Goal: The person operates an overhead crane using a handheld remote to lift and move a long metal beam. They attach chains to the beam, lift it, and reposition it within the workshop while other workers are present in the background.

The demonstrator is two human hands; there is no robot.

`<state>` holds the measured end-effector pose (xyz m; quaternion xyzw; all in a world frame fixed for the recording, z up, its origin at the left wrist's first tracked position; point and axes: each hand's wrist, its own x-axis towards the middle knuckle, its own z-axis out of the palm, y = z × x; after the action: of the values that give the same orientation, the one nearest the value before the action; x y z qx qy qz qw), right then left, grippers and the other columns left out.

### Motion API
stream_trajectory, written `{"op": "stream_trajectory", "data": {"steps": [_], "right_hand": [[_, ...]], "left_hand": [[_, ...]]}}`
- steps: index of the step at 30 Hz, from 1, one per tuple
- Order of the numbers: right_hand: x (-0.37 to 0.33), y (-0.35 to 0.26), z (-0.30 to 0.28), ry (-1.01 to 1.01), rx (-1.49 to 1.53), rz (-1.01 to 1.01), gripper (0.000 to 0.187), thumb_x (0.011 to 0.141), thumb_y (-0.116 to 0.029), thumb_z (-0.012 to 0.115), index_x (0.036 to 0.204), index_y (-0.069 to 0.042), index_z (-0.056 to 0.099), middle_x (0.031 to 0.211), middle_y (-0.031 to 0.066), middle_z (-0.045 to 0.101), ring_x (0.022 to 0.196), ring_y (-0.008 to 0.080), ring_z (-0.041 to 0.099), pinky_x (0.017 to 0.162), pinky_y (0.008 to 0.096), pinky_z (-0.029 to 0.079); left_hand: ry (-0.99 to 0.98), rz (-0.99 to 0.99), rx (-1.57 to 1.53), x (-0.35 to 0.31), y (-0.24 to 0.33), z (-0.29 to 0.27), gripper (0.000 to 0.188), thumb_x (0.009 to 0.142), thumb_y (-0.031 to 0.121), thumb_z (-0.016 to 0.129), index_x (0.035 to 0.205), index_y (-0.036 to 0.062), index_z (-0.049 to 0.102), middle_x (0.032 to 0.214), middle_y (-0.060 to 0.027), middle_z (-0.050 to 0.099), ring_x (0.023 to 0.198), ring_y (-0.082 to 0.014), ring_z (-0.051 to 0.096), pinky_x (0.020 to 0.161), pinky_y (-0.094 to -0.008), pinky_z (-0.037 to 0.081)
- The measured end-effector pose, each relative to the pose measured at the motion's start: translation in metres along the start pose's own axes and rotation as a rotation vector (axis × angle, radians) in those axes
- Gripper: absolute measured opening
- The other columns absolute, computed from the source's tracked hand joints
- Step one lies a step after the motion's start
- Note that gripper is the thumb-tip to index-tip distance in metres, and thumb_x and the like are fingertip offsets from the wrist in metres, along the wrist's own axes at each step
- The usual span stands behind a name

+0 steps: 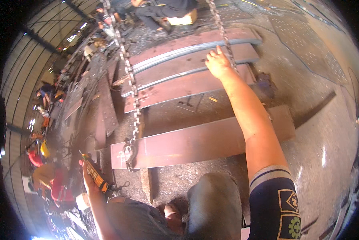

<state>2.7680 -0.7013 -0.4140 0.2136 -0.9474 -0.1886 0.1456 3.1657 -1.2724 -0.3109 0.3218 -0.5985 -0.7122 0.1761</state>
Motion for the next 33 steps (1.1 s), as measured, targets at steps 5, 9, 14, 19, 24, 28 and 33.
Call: {"op": "stream_trajectory", "data": {"steps": [5,9,14,19,24,28,33], "right_hand": [[0.070,0.002,-0.006,0.020,-0.019,0.046,0.033,0.100,-0.025,0.046,0.121,-0.014,0.069,0.136,0.0080,0.060,0.139,0.0243,0.046,0.123,0.0596,0.017],[0.106,0.015,0.025,0.252,0.168,0.081,0.031,0.098,-0.024,0.049,0.105,-0.007,0.074,0.128,0.0132,0.065,0.131,0.0281,0.052,0.123,0.0546,0.021],[0.127,0.076,0.092,-0.031,-0.448,0.211,0.044,0.102,-0.026,0.040,0.140,-0.011,0.059,0.155,0.0074,0.046,0.151,0.0240,0.027,0.126,0.0564,-0.002],[0.078,0.178,0.163,-0.695,-0.729,0.170,0.051,0.105,-0.040,0.043,0.148,-0.015,0.052,0.151,0.0065,0.052,0.146,0.0242,0.040,0.124,0.0540,-0.002],[-0.051,0.196,0.121,-0.878,-0.493,0.284,0.084,0.091,-0.063,0.055,0.154,-0.011,0.040,0.161,0.0138,0.034,0.150,0.0352,0.029,0.122,0.0498,0.019],[-0.139,0.204,0.068,-0.618,-0.417,0.183,0.075,0.074,-0.072,0.070,0.099,-0.002,0.077,0.112,0.0155,0.073,0.115,0.0328,0.064,0.100,0.0417,0.045],[-0.219,0.224,0.022,-0.755,-0.323,0.268,0.064,0.075,-0.068,0.072,0.086,-0.005,0.078,0.089,0.0161,0.075,0.088,0.0348,0.072,0.080,0.0426,0.056]], "left_hand": [[0.136,0.011,0.006,-0.041,0.030,-0.024,0.049,0.094,0.057,0.061,0.114,0.0133,0.062,0.092,-0.0049,0.066,0.066,-0.0223,0.068,0.053,-0.0410,0.059],[0.234,0.174,-0.019,-0.059,0.042,-0.054,0.039,0.096,0.049,0.062,0.115,0.0156,0.062,0.091,-0.0033,0.067,0.070,-0.0202,0.068,0.056,-0.0398,0.060],[0.379,0.104,-0.153,-0.073,0.046,-0.091,0.038,0.098,0.045,0.062,0.121,0.0152,0.062,0.090,-0.0027,0.069,0.075,-0.0174,0.070,0.061,-0.0350,0.061],[0.385,0.164,-0.128,-0.075,0.042,-0.096,0.042,0.097,0.049,0.063,0.118,0.0122,0.064,0.086,-0.0057,0.071,0.069,-0.0178,0.070,0.060,-0.0321,0.060],[0.306,0.219,0.029,-0.059,0.035,-0.091,0.052,0.093,0.048,0.066,0.126,0.0079,0.058,0.091,-0.0060,0.066,0.075,-0.0205,0.068,0.060,-0.0389,0.059],[0.356,0.077,0.062,-0.033,0.029,-0.086,0.054,0.092,0.049,0.066,0.125,0.0067,0.059,0.093,-0.0074,0.067,0.074,-0.0222,0.067,0.058,-0.0400,0.059],[0.258,0.068,0.062,-0.029,0.015,-0.064,0.054,0.092,0.052,0.066,0.119,0.0050,0.063,0.097,-0.0090,0.069,0.071,-0.0231,0.067,0.056,-0.0415,0.058]]}}
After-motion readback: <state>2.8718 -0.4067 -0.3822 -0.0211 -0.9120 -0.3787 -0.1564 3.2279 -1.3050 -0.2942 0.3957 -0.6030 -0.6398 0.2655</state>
